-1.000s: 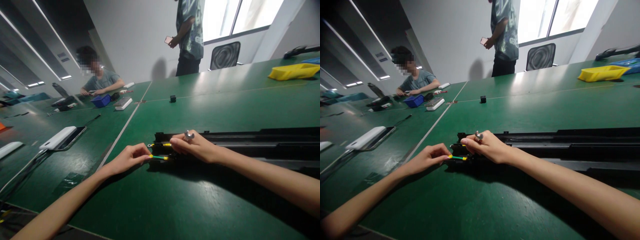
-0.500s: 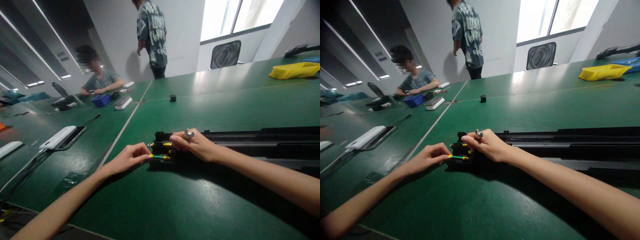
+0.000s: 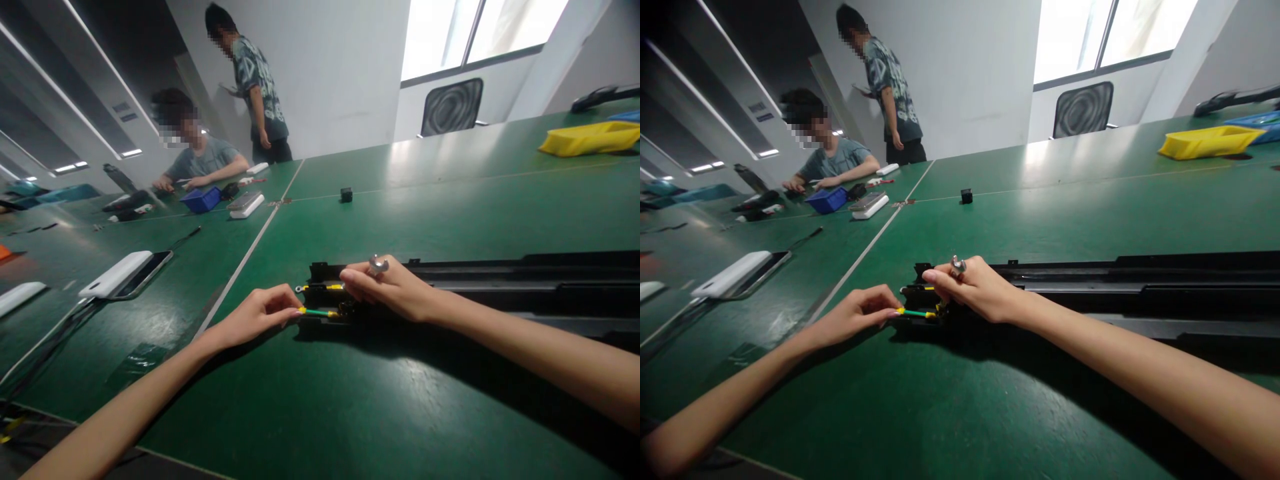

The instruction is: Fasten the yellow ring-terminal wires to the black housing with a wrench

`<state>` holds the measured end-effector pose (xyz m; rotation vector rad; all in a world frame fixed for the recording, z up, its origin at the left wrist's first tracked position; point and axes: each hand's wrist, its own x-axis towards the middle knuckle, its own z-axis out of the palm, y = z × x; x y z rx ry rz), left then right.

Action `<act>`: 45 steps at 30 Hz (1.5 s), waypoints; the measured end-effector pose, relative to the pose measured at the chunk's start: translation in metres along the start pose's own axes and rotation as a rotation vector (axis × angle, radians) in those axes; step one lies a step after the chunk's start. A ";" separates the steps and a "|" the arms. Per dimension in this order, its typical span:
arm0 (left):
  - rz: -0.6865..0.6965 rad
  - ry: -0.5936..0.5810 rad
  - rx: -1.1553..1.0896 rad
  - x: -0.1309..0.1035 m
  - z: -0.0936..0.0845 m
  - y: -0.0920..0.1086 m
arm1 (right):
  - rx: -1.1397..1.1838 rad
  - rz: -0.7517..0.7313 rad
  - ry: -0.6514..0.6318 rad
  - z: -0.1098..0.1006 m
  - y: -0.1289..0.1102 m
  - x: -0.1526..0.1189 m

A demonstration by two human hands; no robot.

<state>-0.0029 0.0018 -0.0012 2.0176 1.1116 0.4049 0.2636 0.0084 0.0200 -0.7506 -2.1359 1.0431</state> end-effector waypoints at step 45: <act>0.005 -0.005 -0.005 0.000 -0.001 -0.003 | -0.019 0.004 0.015 0.001 0.000 0.001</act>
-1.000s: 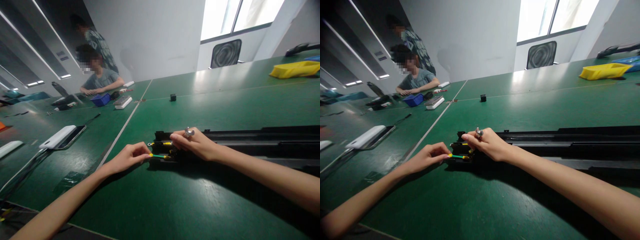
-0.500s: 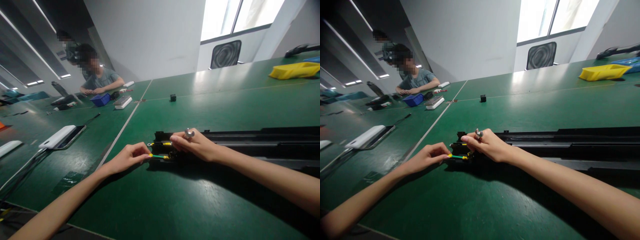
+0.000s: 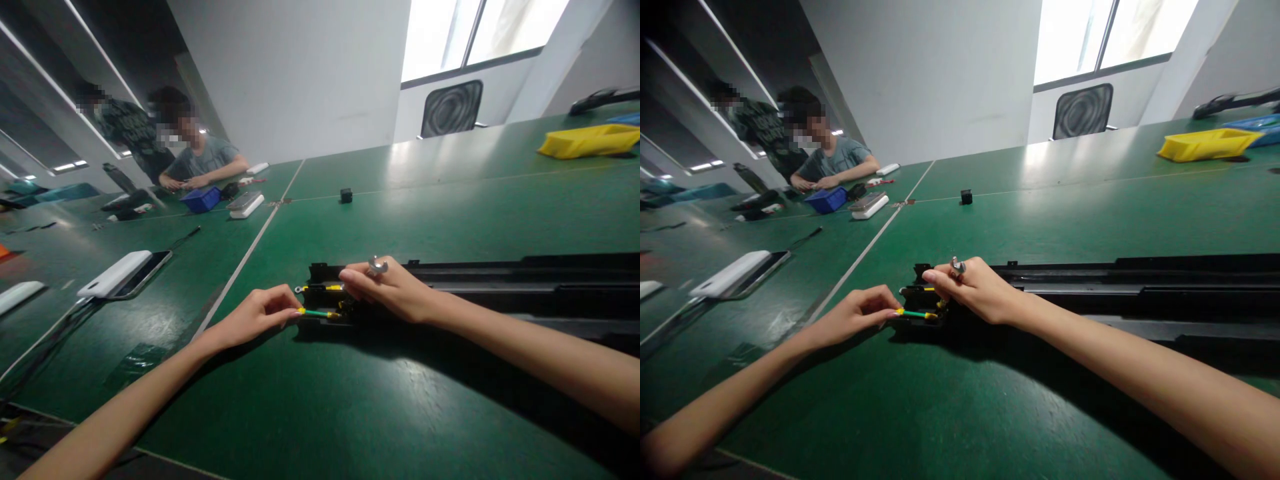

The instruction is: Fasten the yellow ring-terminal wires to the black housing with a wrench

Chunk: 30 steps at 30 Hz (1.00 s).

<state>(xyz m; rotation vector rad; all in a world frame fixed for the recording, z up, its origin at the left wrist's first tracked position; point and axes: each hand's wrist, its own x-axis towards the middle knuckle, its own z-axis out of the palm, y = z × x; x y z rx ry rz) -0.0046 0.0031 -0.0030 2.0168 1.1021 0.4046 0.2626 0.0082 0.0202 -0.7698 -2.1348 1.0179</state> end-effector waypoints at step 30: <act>-0.002 -0.003 0.003 0.000 0.000 0.001 | -0.038 -0.030 -0.030 -0.001 0.000 -0.001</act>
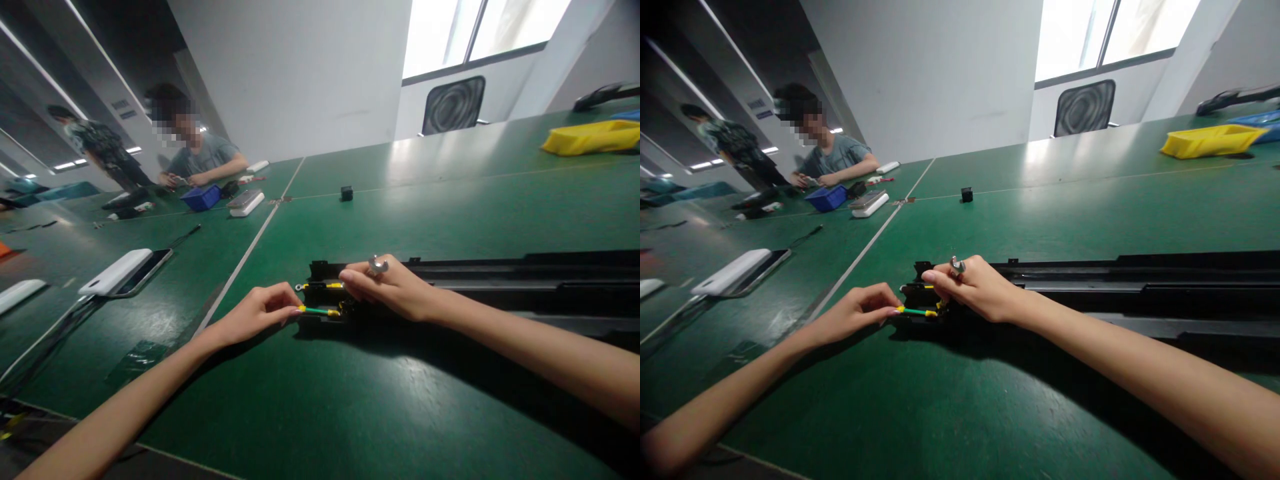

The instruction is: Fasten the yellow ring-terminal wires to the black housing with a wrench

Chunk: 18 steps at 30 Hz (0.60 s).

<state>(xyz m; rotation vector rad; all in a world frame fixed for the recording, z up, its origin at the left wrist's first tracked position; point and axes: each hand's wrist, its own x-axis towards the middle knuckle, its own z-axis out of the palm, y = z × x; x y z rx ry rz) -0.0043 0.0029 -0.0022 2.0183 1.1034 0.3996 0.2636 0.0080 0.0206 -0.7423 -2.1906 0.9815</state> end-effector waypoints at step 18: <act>0.001 0.005 0.026 0.000 0.000 -0.001 | -0.004 0.009 -0.027 0.000 -0.001 0.000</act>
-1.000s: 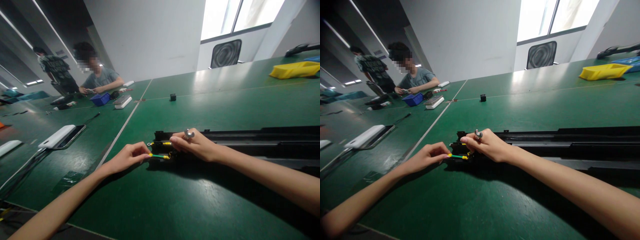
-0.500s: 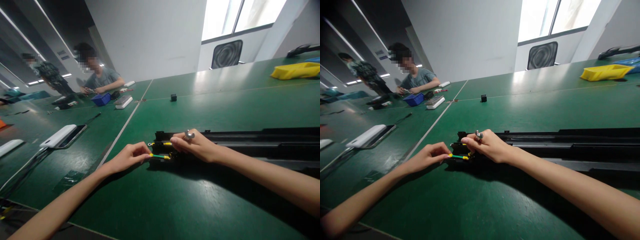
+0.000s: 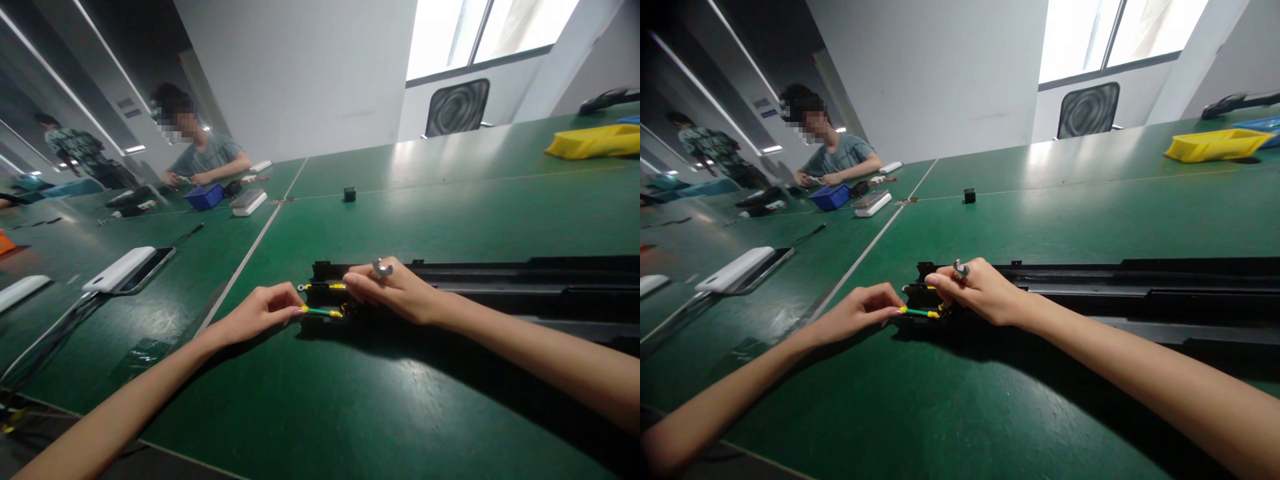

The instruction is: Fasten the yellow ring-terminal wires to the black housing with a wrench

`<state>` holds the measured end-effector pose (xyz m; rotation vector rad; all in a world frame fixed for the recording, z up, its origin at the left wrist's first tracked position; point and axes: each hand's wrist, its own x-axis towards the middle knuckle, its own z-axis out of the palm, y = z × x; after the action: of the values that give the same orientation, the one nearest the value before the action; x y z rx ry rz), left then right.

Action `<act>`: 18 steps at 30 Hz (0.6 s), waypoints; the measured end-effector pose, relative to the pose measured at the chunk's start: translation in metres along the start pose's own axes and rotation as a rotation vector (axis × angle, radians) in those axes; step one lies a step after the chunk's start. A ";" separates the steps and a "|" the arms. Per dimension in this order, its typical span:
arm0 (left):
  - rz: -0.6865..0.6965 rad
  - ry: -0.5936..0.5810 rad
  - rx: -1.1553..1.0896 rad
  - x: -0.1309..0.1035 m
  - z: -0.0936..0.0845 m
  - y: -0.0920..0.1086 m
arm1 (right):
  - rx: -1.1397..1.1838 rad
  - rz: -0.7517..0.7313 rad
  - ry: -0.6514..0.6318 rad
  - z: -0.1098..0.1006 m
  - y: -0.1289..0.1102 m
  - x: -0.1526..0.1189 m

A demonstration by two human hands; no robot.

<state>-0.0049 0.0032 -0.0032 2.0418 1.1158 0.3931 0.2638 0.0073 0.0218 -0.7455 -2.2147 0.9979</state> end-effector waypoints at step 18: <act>0.006 -0.009 -0.042 0.000 0.000 0.000 | 0.020 0.020 0.015 0.001 0.001 0.000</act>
<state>-0.0049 0.0027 -0.0030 2.0081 1.0877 0.4066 0.2630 0.0075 0.0207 -0.7652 -2.1851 1.0194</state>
